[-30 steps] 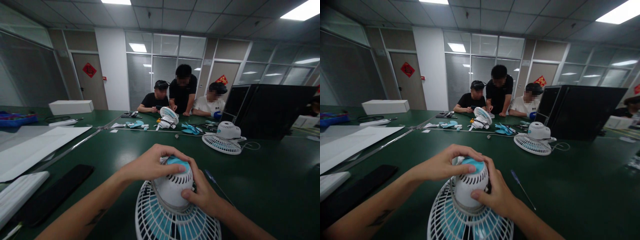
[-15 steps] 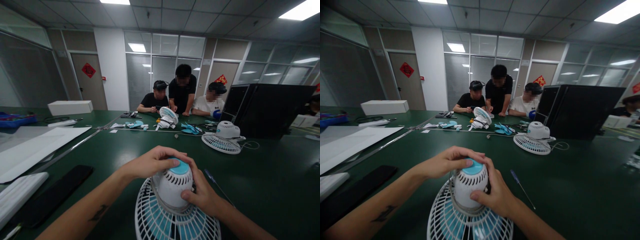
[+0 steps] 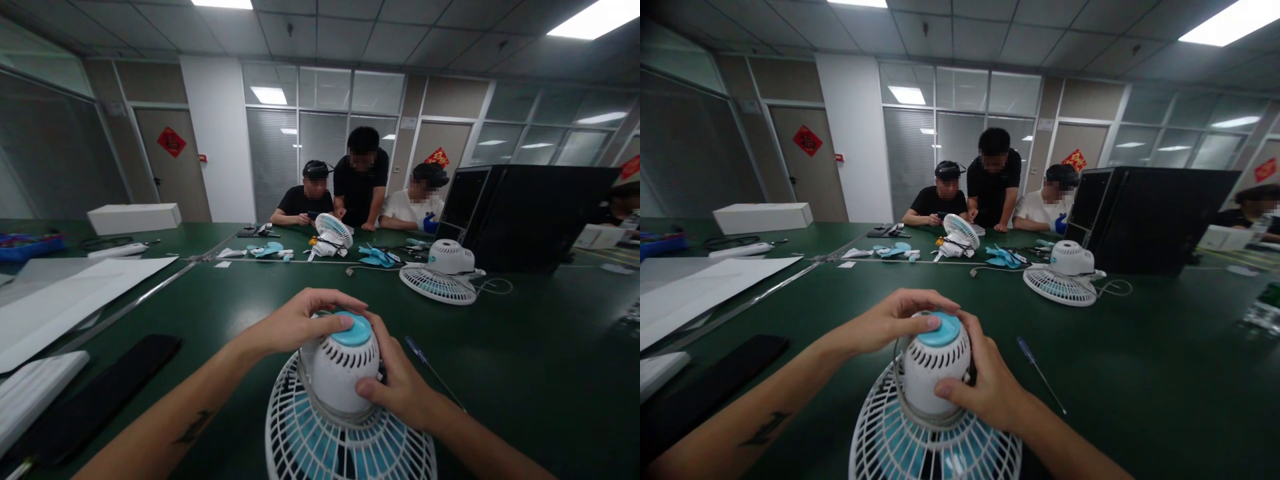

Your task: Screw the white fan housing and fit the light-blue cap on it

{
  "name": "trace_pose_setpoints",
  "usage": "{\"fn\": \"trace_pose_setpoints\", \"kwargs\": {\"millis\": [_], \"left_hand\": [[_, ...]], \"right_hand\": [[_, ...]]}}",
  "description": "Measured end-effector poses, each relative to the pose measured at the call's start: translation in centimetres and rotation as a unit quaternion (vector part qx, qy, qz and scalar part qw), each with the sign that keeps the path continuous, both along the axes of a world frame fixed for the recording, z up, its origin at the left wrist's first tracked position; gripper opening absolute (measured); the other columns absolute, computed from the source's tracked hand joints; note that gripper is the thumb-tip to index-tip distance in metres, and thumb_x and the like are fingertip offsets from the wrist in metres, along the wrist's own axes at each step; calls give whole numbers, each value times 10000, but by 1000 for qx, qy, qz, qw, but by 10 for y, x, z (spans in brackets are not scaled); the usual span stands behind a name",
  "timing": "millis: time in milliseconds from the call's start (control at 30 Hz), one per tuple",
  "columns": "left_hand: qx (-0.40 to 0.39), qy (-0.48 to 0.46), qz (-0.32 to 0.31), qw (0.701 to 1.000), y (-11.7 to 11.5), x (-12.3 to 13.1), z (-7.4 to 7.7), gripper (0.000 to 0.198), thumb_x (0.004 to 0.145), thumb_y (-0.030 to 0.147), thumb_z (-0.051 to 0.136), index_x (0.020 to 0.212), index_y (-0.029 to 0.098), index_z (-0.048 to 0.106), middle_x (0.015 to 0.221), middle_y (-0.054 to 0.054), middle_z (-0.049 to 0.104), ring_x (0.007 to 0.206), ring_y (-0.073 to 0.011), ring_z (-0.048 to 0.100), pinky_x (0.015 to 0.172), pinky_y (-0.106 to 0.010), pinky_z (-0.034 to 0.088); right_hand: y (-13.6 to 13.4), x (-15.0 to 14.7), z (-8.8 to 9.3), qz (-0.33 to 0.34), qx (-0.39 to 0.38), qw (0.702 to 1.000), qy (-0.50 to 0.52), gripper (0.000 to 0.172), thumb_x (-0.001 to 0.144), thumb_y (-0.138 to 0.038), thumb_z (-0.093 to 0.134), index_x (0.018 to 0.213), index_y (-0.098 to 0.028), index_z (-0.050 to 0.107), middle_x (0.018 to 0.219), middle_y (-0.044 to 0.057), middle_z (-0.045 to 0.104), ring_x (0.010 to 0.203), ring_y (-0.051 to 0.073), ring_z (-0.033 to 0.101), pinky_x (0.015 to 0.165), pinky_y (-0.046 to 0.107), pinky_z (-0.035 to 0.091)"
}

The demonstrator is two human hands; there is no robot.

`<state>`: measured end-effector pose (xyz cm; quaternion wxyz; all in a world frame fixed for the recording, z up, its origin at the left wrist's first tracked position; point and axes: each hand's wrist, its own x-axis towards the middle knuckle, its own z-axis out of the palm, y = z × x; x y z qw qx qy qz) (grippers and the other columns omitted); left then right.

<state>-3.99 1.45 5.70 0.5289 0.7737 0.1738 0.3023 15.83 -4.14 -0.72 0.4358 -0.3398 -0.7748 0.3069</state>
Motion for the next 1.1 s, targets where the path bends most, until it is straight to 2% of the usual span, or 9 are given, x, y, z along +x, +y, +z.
{"fn": "trace_pose_setpoints", "kwargs": {"millis": [333, 600, 667, 733, 800, 867, 900, 1000, 1100], "left_hand": [[-27, 14, -55, 998, -2, -4, 5, 288, 941, 281, 556, 1176, 191, 698, 1221, -80, 695, 1149, -249, 613, 1019, -405, 454], [-53, -37, -29, 997, -4, 2, 0, 297, 959, 268, 537, 1217, 198, 667, 1263, -85, 678, 1185, -247, 605, 1016, -388, 452], [-68, -57, -27, 996, -5, 3, 0, 307, 969, 269, 524, 1238, 194, 652, 1259, -95, 683, 1195, -246, 607, 1028, -391, 447], [-80, -73, -21, 994, -5, 5, 0, 301, 971, 262, 526, 1237, 196, 650, 1281, -96, 672, 1222, -241, 595, 1043, -385, 439], [-85, -73, -4, 994, -6, 5, 1, 290, 970, 259, 532, 1226, 198, 655, 1315, -94, 650, 1224, -236, 596, 1037, -378, 445], [-85, -59, 7, 995, -6, 4, 2, 288, 977, 257, 518, 1221, 191, 655, 1327, -98, 641, 1209, -232, 606, 1024, -373, 455], [-82, -52, 9, 995, -6, 4, 3, 290, 983, 253, 504, 1220, 186, 656, 1321, -99, 645, 1204, -227, 609, 1022, -370, 457], [-67, -37, 8, 997, -6, 3, 4, 293, 993, 258, 478, 1196, 169, 669, 1266, -105, 680, 1188, -221, 618, 1018, -359, 459], [-54, -22, 12, 998, -7, 4, 4, 307, 990, 314, 490, 1177, 163, 680, 1233, -111, 697, 1164, -233, 629, 1005, -363, 464]], "right_hand": [[0, 1, 1, 5, 36, 999, -19, 809, 808, -727, 549, 1358, -177, 329, 1227, 143, 618, 1083, 281, 625, 909, 389, 507], [10, 13, 5, 21, 5, 999, -30, 871, 781, -815, 468, 1393, -205, 359, 1373, 146, 526, 1237, 304, 531, 1016, 437, 427], [19, 24, 11, -15, -17, 998, -51, 778, 850, -783, 368, 1371, -206, 400, 1387, 141, 514, 1251, 290, 521, 1023, 437, 417], [30, 40, 19, -129, -52, 974, -178, 615, 917, -689, 320, 1262, -210, 492, 1269, 123, 593, 1136, 259, 587, 942, 401, 458], [37, 58, 25, -239, -93, 899, -354, 474, 904, -616, 421, 1077, -201, 574, 1068, 112, 663, 978, 267, 628, 822, 390, 475], [40, 78, 28, -286, -137, 827, -465, 390, 801, -561, 606, 912, -187, 602, 915, 112, 679, 877, 304, 635, 736, 404, 460], [41, 86, 29, -289, -159, 810, -485, 359, 733, -511, 690, 851, -181, 611, 878, 114, 682, 851, 321, 639, 703, 405, 455], [41, 104, 26, -265, -217, 795, -500, 214, 635, -310, 768, 758, -181, 649, 814, 80, 695, 764, 288, 662, 600, 337, 447], [42, 103, 20, -233, -217, 809, -494, 82, 664, -161, 693, 739, -191, 688, 765, 41, 702, 710, 222, 668, 559, 276, 432]]}}
